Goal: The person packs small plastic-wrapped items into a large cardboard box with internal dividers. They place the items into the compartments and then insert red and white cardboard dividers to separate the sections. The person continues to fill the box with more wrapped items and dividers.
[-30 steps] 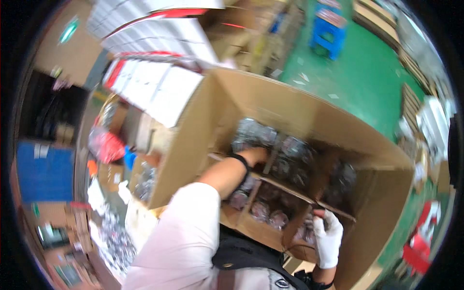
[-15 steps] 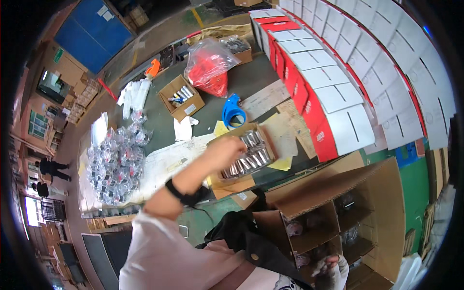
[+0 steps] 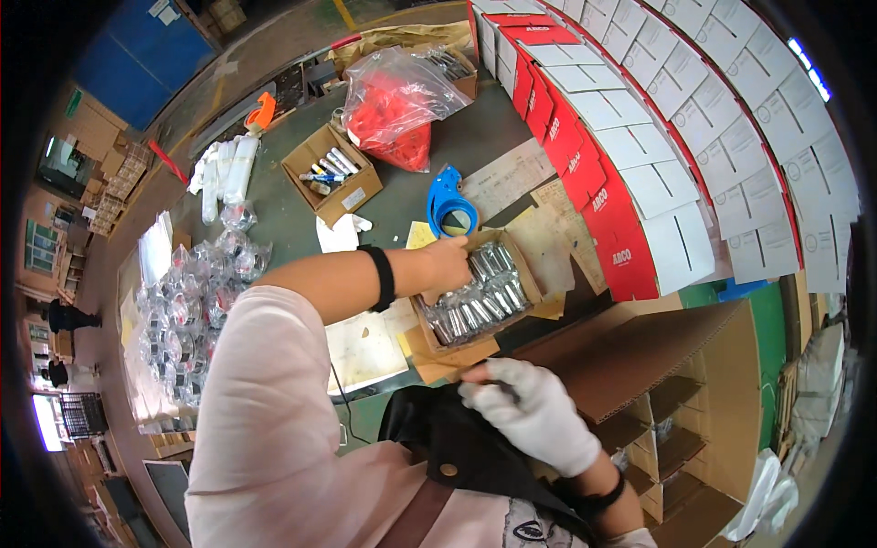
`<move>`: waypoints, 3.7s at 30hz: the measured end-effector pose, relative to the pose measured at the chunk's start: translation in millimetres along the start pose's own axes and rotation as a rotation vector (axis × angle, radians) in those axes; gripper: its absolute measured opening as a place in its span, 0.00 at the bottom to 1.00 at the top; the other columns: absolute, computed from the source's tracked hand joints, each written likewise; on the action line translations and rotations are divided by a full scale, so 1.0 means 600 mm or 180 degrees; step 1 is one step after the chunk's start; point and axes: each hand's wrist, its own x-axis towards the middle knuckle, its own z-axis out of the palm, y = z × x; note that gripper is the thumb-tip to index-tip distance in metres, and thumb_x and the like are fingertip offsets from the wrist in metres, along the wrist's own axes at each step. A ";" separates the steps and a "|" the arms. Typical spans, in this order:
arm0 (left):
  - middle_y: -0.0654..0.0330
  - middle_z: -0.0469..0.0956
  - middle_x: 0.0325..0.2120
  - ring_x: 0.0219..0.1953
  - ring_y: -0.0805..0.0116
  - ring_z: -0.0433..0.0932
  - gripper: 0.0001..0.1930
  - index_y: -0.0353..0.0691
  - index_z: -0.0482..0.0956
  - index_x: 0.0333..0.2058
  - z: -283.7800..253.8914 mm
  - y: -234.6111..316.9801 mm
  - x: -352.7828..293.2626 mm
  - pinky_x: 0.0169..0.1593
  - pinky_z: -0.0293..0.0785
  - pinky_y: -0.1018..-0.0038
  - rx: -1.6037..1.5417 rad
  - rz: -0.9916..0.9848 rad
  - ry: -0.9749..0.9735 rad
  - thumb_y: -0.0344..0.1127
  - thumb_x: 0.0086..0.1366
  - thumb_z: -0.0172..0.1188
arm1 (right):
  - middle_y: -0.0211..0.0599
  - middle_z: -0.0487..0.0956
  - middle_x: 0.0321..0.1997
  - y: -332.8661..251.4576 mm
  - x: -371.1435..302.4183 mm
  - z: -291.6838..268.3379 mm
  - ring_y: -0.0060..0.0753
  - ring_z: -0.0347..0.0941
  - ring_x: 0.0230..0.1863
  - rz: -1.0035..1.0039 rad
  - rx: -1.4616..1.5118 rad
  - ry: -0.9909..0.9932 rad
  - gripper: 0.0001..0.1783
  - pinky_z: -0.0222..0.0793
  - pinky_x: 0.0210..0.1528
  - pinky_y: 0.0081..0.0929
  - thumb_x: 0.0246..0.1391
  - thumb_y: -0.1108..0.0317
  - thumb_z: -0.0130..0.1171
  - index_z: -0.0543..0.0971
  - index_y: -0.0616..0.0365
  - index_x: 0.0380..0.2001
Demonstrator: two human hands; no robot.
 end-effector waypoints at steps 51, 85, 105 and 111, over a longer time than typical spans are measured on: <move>0.55 0.78 0.40 0.36 0.68 0.79 0.16 0.34 0.72 0.44 0.063 0.216 -0.184 0.39 0.79 0.68 -0.8717 -0.1676 0.4126 0.24 0.57 0.64 | 0.33 0.79 0.33 0.080 0.255 0.050 0.20 0.74 0.32 0.0729 0.0935 -0.0835 0.18 0.71 0.35 0.17 0.44 0.75 0.68 0.76 0.64 0.41; 0.59 0.76 0.44 0.48 0.64 0.76 0.22 0.42 0.70 0.53 0.098 0.312 -0.217 0.40 0.77 0.67 -0.9662 0.0519 0.4504 0.31 0.60 0.60 | 0.34 0.75 0.30 0.146 0.221 0.081 0.30 0.74 0.30 0.0774 0.2049 0.0137 0.22 0.73 0.30 0.27 0.40 0.76 0.63 0.74 0.64 0.43; 0.54 0.79 0.29 0.28 0.66 0.79 0.17 0.34 0.76 0.36 -0.268 0.449 0.010 0.28 0.78 0.72 -0.7295 -0.0063 -0.0441 0.32 0.50 0.71 | 0.36 0.77 0.33 0.238 -0.645 -0.195 0.25 0.75 0.28 -0.0837 0.2337 0.4636 0.34 0.72 0.25 0.17 0.40 0.64 0.71 0.70 0.64 0.51; 0.48 0.81 0.33 0.34 0.59 0.82 0.11 0.32 0.80 0.35 -0.253 0.441 0.341 0.39 0.77 0.65 -0.4329 -0.1848 0.0370 0.29 0.52 0.65 | 0.37 0.79 0.34 0.254 -0.646 -0.216 0.26 0.76 0.31 -0.0809 0.2664 0.4273 0.30 0.72 0.32 0.21 0.42 0.66 0.68 0.72 0.66 0.50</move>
